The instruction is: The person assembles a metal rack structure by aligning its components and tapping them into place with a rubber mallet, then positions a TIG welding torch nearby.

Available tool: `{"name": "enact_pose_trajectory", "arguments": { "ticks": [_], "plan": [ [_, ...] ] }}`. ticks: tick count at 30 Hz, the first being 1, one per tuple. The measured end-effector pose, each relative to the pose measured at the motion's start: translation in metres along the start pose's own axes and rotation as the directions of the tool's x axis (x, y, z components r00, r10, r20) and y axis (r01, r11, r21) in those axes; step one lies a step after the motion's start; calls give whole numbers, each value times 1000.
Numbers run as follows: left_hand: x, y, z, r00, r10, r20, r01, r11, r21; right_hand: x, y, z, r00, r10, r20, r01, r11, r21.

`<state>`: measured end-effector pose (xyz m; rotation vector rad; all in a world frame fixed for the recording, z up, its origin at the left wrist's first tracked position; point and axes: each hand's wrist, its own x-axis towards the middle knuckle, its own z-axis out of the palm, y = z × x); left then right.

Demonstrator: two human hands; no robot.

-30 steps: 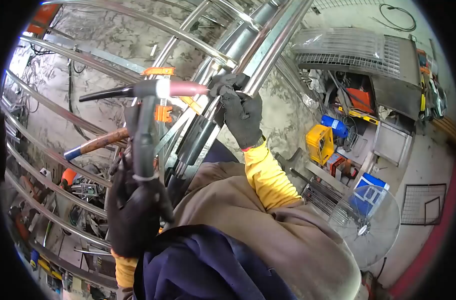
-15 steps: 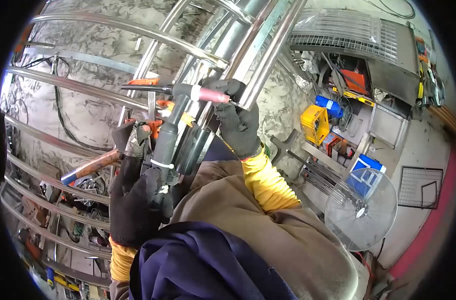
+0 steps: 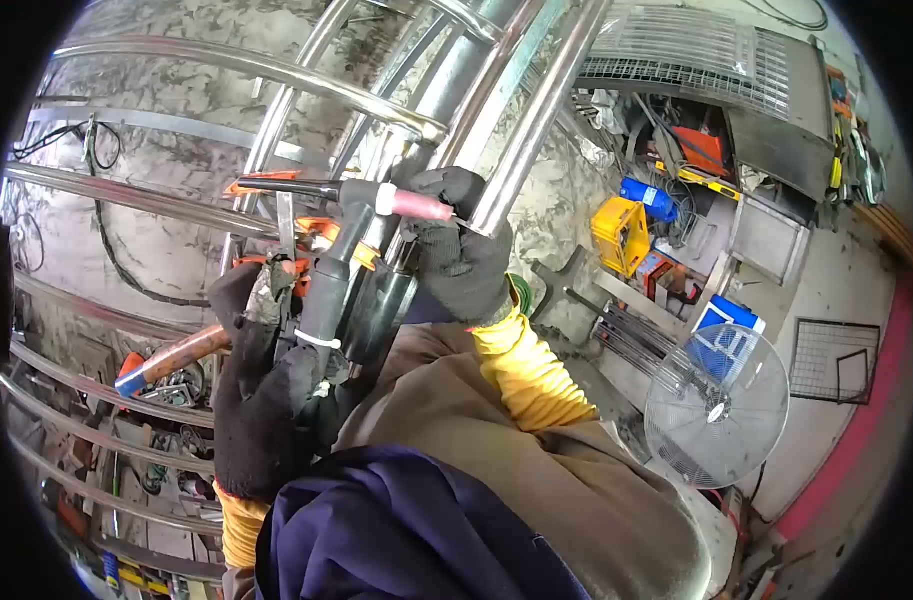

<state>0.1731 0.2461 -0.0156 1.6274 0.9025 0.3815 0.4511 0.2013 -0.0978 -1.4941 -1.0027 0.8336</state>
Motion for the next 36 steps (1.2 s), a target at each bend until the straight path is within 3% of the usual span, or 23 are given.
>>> {"name": "enact_pose_trajectory", "arguments": {
  "ticks": [6,9,11,15,17,21,24,26,30,32,33,35,36],
  "plan": [
    [7,4,3,1000,24,18,-23,998,-60,1,2,-1,992,-130,7,128,968,-216],
    [2,4,5,999,-40,30,42,996,-77,2,-8,4,998,-67,5,67,991,-117],
    [4,9,7,982,-167,85,179,969,-171,4,-11,4,998,-56,9,56,990,-130],
    [-8,0,7,996,-86,19,87,995,-52,1,-11,6,1000,13,-26,-15,995,-103],
    [-6,3,2,984,-144,100,140,989,49,0,-7,3,1000,-15,-1,15,992,-123],
    [-12,-8,6,988,-123,92,127,991,-34,1,-3,2,995,-100,20,102,979,-178],
    [-9,-2,11,983,-136,127,142,989,-44,-1,-2,3,999,-54,-6,53,994,-100],
    [-7,7,16,989,-150,-6,150,988,-21,2,-8,7,998,-59,-21,57,992,-114],
    [-11,1,19,994,-107,-22,107,994,18,-1,-4,8,997,-44,-66,40,997,-60],
    [-19,-10,19,989,-52,141,33,990,136,0,-1,2,996,-75,-41,67,984,-166],
    [-19,-9,19,989,-52,141,32,990,136,0,1,-1,995,-102,-13,94,958,-272],
    [-12,1,15,986,-122,116,127,991,-37,-1,4,-2,995,-100,-9,94,964,-249],
    [-13,2,17,986,-121,116,126,991,-37,-2,5,-2,995,-96,-6,92,969,-227]
  ]
}}
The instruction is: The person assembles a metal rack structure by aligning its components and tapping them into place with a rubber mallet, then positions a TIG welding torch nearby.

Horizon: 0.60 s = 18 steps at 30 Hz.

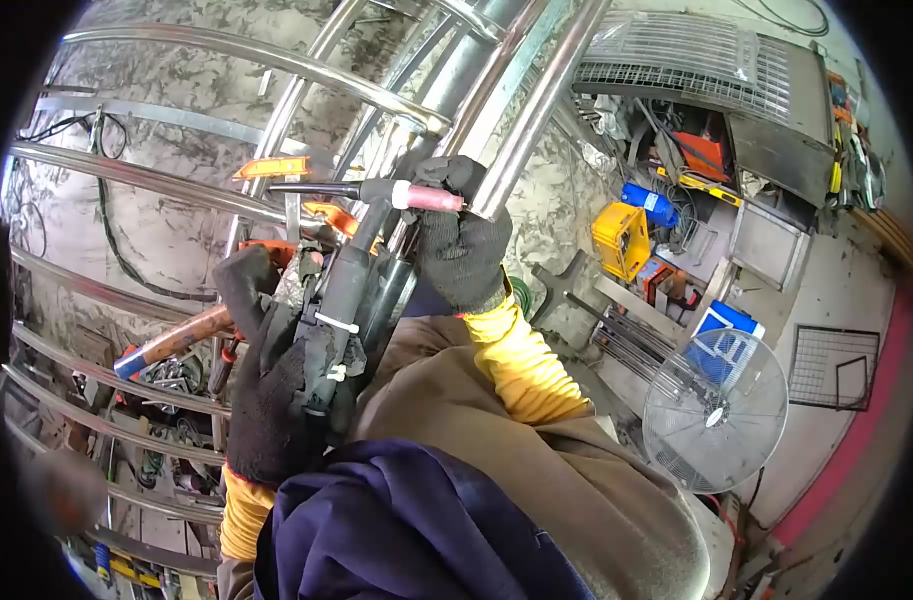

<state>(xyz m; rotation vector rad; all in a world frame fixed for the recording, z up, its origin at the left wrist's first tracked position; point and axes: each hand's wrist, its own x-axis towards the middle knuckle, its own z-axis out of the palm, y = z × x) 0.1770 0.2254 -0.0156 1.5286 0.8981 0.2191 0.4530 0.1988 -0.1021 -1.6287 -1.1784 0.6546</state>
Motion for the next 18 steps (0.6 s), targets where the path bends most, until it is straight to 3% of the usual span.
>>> {"name": "enact_pose_trajectory", "arguments": {
  "ticks": [2,5,9,11,12,14,15,16,17,18],
  "plan": [
    [-2,-1,4,985,74,-157,-49,987,154,2,-4,4,999,-27,-24,27,1000,2],
    [-3,-19,7,989,120,-82,-105,980,169,5,-10,5,998,-53,-36,54,999,5],
    [-2,-10,4,988,108,-115,-94,988,123,4,-4,1,997,-79,-8,78,996,-44],
    [-6,-6,0,999,-38,-12,37,999,-26,4,-13,3,1000,-20,-7,21,1000,5],
    [-6,-6,-1,999,-40,-10,40,999,-22,3,-16,3,999,40,-8,-40,998,52],
    [-3,-6,-3,991,120,55,-131,956,262,1,-13,1,997,71,5,-71,997,-19],
    [-4,-5,0,991,119,64,-132,954,270,2,-12,-1,994,103,20,-101,991,-91],
    [-6,-2,6,992,-126,-12,121,973,-198,8,-7,-3,989,-136,51,143,973,-180],
    [-9,2,11,925,-377,33,315,719,-620,0,-9,-1,984,173,50,-176,866,468],
    [-7,17,9,923,-383,41,329,729,-601,0,-14,-7,955,262,140,-294,764,575]
  ]
}}
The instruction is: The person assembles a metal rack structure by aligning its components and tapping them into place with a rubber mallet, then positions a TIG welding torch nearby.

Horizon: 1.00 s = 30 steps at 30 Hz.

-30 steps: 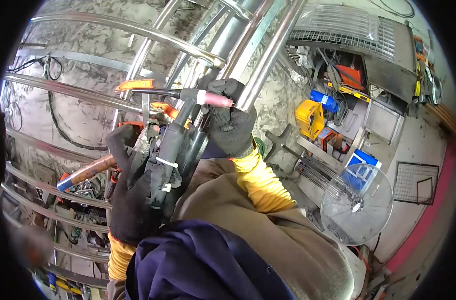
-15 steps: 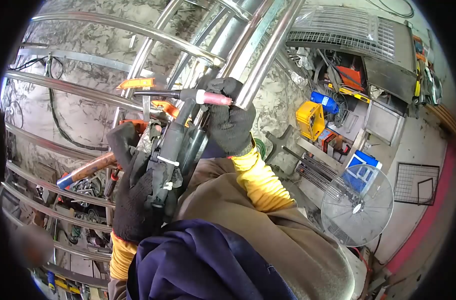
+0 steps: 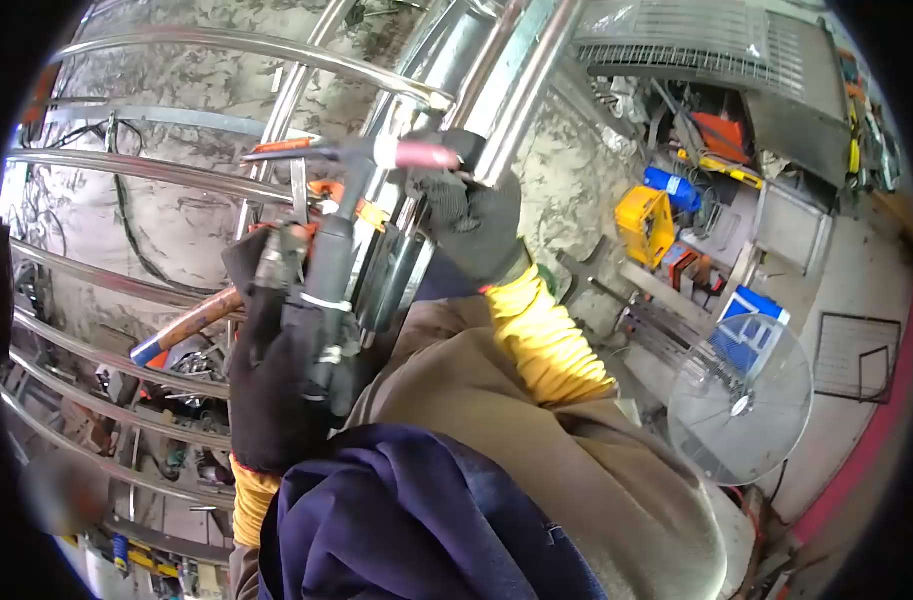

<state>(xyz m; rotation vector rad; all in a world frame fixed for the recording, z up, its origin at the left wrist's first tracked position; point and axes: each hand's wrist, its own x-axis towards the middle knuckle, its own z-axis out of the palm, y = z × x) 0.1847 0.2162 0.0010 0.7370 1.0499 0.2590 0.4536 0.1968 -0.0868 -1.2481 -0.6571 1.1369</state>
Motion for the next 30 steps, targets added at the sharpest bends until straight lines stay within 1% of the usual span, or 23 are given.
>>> {"name": "enact_pose_trajectory", "arguments": {
  "ticks": [2,3,4,5,6,7,8,9,10,12,13,14,15,18,20,21,22,23,25,26,27,29,30],
  "plan": [
    [-2,35,15,965,-39,-261,-58,934,-353,2,-10,-8,983,180,32,-183,965,186],
    [-3,32,12,958,-84,-273,-53,888,-457,10,-21,-17,958,-36,285,141,924,-357],
    [-8,26,8,956,-89,-279,-41,902,-429,18,-37,-29,933,104,345,37,925,-378],
    [-14,18,1,931,23,-365,-94,979,-179,25,-48,-41,884,237,404,-61,914,-402],
    [-19,11,-5,897,155,-414,-131,988,88,30,-46,-50,882,109,458,52,945,-324],
    [-23,5,-9,854,301,-425,-153,925,347,36,-44,-60,862,-26,505,171,955,-242],
    [-28,1,-11,804,442,-398,-153,800,580,42,-50,-79,820,-26,572,258,908,-330],
    [-32,0,-8,752,569,-333,-129,622,772,40,-55,-94,846,60,530,168,913,-371],
    [-35,19,21,729,274,-627,-283,955,89,39,-58,-108,866,37,498,194,894,-403],
    [-49,28,40,722,173,-670,-220,975,15,35,-69,-117,895,-50,443,292,817,-497],
    [-55,29,49,717,57,-695,-162,983,-87,40,-81,-119,865,-143,481,461,603,-651],
    [-63,19,32,866,17,-500,-229,902,-366,44,-76,-128,878,-173,446,447,628,-637],
    [-65,16,42,841,155,-519,-315,919,-237,47,-69,-137,892,-198,408,430,653,-623],
    [-84,8,65,721,161,-674,-352,923,-156,39,-51,-150,924,-279,260,380,734,-563],
    [-93,-14,64,529,382,-757,-222,924,311,44,-36,-146,880,-430,201,473,765,-437],
    [-95,-18,68,552,257,-793,-304,948,96,49,-30,-148,818,-558,138,569,751,-335],
    [-95,-18,72,644,221,-732,-330,944,-6,59,-29,-164,588,-692,419,776,337,-533],
    [-96,-17,75,728,185,-660,-338,935,-112,57,-19,-168,592,-701,398,773,352,-528],
    [-91,-17,78,792,161,-588,-344,914,-214,44,6,-167,821,-533,204,532,585,-612],
    [-87,-13,83,761,196,-619,-353,925,-141,37,12,-169,860,-473,192,502,716,-485],
    [-83,-9,90,725,232,-649,-357,932,-66,33,25,-172,859,-476,188,504,723,-472],
    [-69,-1,100,468,468,-750,-304,882,361,32,37,-171,805,-557,205,562,605,-564],
    [-65,9,98,458,472,-753,-341,876,342,26,39,-172,836,-504,216,525,621,-583]
  ]
}}
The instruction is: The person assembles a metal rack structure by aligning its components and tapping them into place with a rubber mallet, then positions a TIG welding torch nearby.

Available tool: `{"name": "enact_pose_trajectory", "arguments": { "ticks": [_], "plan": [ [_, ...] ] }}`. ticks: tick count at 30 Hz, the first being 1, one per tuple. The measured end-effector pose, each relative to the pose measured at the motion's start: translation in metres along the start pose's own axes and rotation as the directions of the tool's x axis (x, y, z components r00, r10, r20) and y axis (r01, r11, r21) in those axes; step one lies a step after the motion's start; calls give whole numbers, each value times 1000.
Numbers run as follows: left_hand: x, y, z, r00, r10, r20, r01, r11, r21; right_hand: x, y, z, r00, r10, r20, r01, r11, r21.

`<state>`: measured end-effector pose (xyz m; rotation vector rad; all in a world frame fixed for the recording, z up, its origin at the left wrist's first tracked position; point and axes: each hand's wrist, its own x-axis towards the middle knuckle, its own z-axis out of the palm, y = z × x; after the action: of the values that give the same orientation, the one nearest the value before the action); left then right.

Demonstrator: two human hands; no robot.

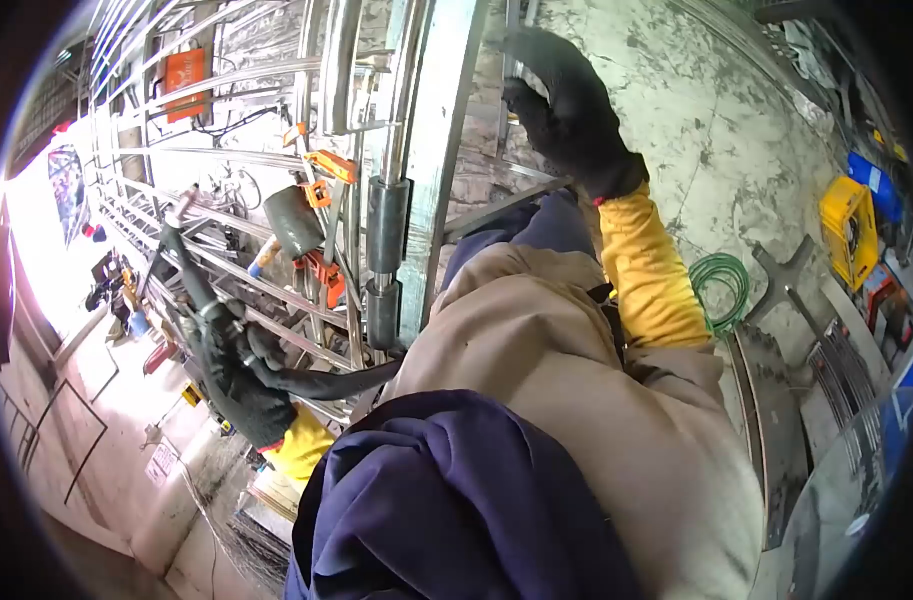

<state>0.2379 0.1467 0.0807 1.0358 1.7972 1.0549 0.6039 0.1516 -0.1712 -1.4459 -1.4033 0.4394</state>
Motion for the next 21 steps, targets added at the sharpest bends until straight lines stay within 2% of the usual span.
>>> {"name": "enact_pose_trajectory", "arguments": {
  "ticks": [1,3,5,6,7,8,10,12,14,15,17,19,21],
  "plan": [
    [3,17,19,998,65,26,-65,998,-18,-1,0,2,1000,-9,-1,9,1000,10],
    [16,30,38,981,177,-79,-158,966,205,-6,3,9,993,-118,-14,117,992,-41],
    [40,16,36,982,122,-141,-78,955,287,-4,-5,16,984,-177,-37,175,983,-49],
    [52,11,40,985,129,-111,-90,950,298,6,-13,17,976,-217,7,217,976,-28],
    [64,1,33,987,162,-9,-138,867,478,18,-23,14,966,-254,49,255,967,-12],
    [75,-4,41,981,193,-36,-156,877,453,29,-27,14,959,-257,118,259,966,-2],
    [92,-24,48,973,225,43,-221,872,437,41,-43,13,952,-262,156,272,961,-45],
    [98,-26,57,967,252,48,-224,737,638,48,-49,12,939,-244,241,278,953,-119],
    [115,-43,55,952,296,78,-240,565,790,52,-46,19,928,-302,218,329,939,-100],
    [123,-52,46,952,295,78,-240,568,787,53,-43,23,916,-353,191,373,924,-81],
    [135,-59,45,974,180,136,-217,583,783,55,-45,30,912,-372,175,388,919,-68],
    [127,-47,56,991,58,122,-121,783,610,60,-48,29,911,-345,228,360,933,-27],
    [145,-60,41,984,63,170,-162,719,676,53,-43,35,917,-328,228,360,926,-118]
  ]
}}
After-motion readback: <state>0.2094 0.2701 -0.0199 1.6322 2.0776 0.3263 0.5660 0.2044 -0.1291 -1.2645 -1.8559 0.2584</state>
